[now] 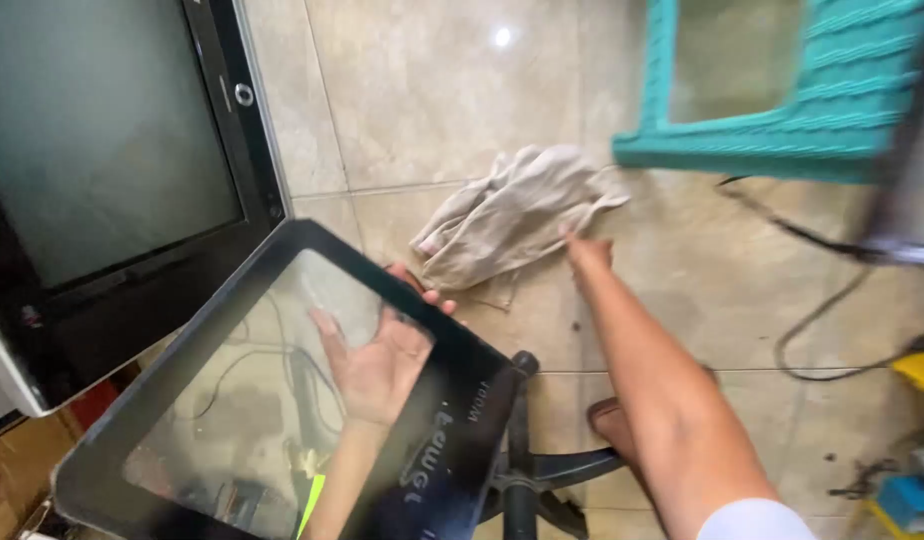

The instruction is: Cleaning a glass cover and assembling a LED floodlight using a power drill on a repair bench.

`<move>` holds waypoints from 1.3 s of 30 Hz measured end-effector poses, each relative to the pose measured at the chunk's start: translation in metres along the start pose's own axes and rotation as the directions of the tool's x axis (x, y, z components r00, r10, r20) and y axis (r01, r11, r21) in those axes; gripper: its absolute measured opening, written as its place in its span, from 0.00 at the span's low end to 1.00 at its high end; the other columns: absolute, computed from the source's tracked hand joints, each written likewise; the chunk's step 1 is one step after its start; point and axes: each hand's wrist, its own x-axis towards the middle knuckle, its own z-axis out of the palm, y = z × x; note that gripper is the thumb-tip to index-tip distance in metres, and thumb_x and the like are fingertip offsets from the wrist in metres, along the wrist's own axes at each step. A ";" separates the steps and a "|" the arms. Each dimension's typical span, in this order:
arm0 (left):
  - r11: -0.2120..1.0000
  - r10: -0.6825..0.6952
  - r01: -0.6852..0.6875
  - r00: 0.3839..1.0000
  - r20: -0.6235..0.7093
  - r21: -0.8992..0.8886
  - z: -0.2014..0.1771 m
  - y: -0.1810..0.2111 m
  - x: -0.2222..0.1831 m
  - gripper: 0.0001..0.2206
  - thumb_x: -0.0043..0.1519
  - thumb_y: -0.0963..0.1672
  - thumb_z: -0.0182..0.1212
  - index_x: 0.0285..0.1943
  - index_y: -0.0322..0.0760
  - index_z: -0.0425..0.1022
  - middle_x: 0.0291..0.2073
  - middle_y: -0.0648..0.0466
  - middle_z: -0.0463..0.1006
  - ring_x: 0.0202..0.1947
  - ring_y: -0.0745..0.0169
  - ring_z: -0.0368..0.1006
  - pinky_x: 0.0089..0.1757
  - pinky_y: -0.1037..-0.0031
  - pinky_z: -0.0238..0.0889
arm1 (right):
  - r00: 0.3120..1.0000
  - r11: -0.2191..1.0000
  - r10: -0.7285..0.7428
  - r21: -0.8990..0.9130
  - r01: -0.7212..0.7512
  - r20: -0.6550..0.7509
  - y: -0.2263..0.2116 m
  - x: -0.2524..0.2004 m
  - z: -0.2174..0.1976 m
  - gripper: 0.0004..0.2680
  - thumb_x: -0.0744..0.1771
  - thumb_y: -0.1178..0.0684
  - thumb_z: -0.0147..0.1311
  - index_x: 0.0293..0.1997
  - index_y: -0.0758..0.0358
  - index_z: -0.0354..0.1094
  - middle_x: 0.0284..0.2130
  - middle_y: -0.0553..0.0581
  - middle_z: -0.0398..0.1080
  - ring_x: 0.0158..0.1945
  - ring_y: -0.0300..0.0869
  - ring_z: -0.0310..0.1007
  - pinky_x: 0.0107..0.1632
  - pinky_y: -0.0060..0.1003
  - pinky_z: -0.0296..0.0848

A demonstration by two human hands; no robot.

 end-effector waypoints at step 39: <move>0.987 -0.140 0.128 0.983 0.122 0.099 0.094 -0.061 -0.004 0.39 0.54 0.67 0.52 0.65 0.43 0.69 0.56 0.50 0.70 0.54 0.51 0.68 0.60 0.57 0.57 | -0.281 -0.327 -0.929 -0.179 0.928 0.240 0.012 -0.369 -0.094 0.25 0.69 0.23 0.23 0.76 0.24 0.42 0.80 0.55 0.32 0.80 0.65 0.21 0.72 0.74 0.24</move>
